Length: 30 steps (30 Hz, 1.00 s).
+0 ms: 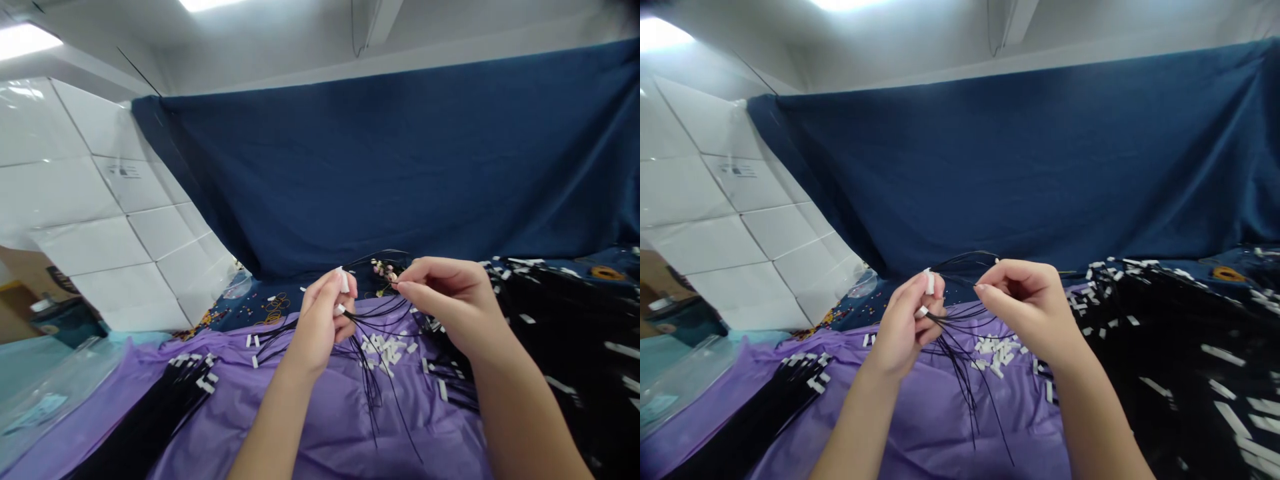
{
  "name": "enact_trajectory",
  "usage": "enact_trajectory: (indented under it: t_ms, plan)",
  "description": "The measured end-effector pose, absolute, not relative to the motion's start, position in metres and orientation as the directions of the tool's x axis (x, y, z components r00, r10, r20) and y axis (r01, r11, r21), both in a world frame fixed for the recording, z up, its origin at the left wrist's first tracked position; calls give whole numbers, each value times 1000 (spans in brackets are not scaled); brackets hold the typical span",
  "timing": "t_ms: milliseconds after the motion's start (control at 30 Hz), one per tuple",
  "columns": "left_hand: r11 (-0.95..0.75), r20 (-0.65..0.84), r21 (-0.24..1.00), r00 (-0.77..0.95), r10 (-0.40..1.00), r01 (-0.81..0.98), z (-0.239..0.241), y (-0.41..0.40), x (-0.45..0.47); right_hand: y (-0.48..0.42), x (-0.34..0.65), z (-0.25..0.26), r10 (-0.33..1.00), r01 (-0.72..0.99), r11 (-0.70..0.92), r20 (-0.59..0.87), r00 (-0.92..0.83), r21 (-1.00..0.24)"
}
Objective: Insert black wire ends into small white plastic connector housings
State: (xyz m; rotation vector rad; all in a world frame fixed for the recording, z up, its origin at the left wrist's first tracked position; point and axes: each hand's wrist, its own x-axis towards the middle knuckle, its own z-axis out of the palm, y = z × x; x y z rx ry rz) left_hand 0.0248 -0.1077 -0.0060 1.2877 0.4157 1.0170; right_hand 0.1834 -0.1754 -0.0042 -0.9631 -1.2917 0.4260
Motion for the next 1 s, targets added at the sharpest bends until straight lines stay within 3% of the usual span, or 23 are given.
enact_trajectory:
  t_ms: [433,667,867,1000]
  plan:
    - [-33,247,936,590,769,-349,-3,-107,21,-175,185,-5,737,296,564,632,240,-771]
    - [-3,215,944,609,763,-329,-1,-107,19,-179,189,0,632,529,625,770,89,-574]
    - [-37,212,959,625,751,-282,-1,-106,17,-181,187,2,571,635,590,814,107,-498]
    - [-69,209,969,642,737,-237,-3,-104,16,-181,187,3,479,735,568,875,72,-371]
